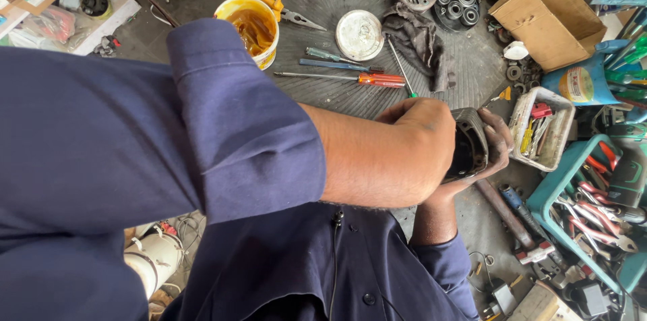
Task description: The person cleans a cylindrical metal housing, then inserts a bearing and a cylindrical component into it. They use a rubber mallet to tap the components into place and a screwdriver to adjust internal parts. The person repeatedly checks the fit and alignment of the components.
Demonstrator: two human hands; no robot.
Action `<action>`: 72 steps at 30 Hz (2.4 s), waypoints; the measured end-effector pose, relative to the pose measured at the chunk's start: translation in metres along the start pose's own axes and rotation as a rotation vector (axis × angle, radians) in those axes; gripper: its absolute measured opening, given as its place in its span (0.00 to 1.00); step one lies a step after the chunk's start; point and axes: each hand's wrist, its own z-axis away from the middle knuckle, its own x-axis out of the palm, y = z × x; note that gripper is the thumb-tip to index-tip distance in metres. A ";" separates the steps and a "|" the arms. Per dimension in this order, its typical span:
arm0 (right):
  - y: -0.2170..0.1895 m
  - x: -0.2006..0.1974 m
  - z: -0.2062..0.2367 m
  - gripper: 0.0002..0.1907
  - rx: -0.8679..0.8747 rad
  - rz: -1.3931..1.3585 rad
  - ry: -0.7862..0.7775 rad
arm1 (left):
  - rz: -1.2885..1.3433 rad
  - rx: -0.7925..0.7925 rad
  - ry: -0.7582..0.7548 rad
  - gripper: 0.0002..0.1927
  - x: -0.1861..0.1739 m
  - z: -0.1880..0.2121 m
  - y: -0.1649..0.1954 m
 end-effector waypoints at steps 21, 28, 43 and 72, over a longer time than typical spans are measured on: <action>-0.017 -0.011 -0.013 0.49 -0.047 0.003 -0.026 | -0.105 0.311 0.820 0.03 0.041 -0.021 -0.019; -0.028 -0.010 -0.016 0.47 -0.058 0.036 -0.012 | -0.164 0.295 0.718 0.03 0.035 -0.013 -0.012; -0.008 -0.008 -0.009 0.41 -0.060 -0.137 0.036 | -0.179 0.190 0.432 0.10 0.020 0.002 0.010; -0.025 -0.005 -0.008 0.38 -0.098 -0.025 -0.163 | -0.037 0.030 -0.103 0.22 0.010 0.018 0.016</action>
